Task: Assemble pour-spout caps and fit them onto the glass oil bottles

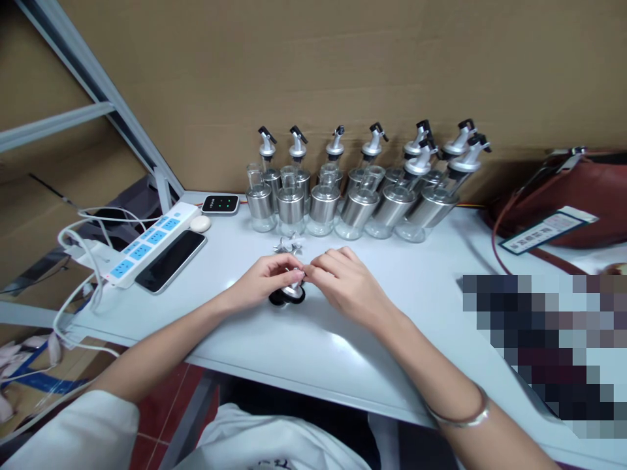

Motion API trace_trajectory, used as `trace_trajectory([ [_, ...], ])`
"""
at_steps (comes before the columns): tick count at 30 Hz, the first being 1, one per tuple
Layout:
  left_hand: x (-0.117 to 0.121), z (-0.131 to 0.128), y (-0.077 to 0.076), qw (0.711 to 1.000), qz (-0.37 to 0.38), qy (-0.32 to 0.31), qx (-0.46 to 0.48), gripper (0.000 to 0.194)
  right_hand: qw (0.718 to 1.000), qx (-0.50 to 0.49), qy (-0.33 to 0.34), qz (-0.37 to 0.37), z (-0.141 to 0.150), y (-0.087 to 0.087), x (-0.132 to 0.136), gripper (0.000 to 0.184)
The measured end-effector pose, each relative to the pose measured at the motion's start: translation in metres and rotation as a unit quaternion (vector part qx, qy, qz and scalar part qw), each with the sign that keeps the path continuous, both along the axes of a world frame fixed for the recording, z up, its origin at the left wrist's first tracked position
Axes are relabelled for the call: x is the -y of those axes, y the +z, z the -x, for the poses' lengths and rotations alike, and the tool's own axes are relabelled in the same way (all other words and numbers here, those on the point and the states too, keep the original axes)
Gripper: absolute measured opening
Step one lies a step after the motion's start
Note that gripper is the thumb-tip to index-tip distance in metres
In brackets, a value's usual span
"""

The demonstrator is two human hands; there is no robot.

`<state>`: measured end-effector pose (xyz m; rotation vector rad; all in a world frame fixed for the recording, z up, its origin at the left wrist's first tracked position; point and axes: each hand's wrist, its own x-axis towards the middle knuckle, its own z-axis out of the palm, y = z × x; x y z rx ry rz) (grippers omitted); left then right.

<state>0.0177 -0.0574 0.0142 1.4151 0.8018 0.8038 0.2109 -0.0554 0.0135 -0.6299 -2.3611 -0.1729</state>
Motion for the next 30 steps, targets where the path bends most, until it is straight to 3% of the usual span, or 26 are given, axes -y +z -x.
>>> trace_trajectory([
  [7,-0.001,0.001,0.004,0.999,0.013,-0.021,0.020,0.031,0.998,0.048,-0.005,-0.027,-0.002,0.001,-0.002,0.022],
  [15,-0.001,-0.001,0.004,0.995,0.040,-0.086,0.038,0.034,0.999,0.018,0.020,-0.034,0.002,0.004,0.001,0.023],
  [18,-0.003,0.004,0.004,0.997,0.039,-0.061,0.036,0.032,0.999,-0.023,-0.030,-0.022,-0.007,0.003,-0.002,0.029],
  [22,-0.010,0.013,0.004,0.997,0.007,0.055,0.059,0.029,0.971,-0.109,-0.164,0.136,-0.031,0.001,-0.016,0.032],
  [26,-0.016,0.014,0.001,0.984,-0.012,0.155,0.085,0.027,0.929,-0.128,-0.154,0.310,-0.051,0.000,-0.029,0.026],
  [30,-0.017,0.013,0.000,0.980,-0.022,0.181,0.085,0.026,0.903,-0.061,-0.133,0.404,-0.057,-0.003,-0.033,0.035],
])
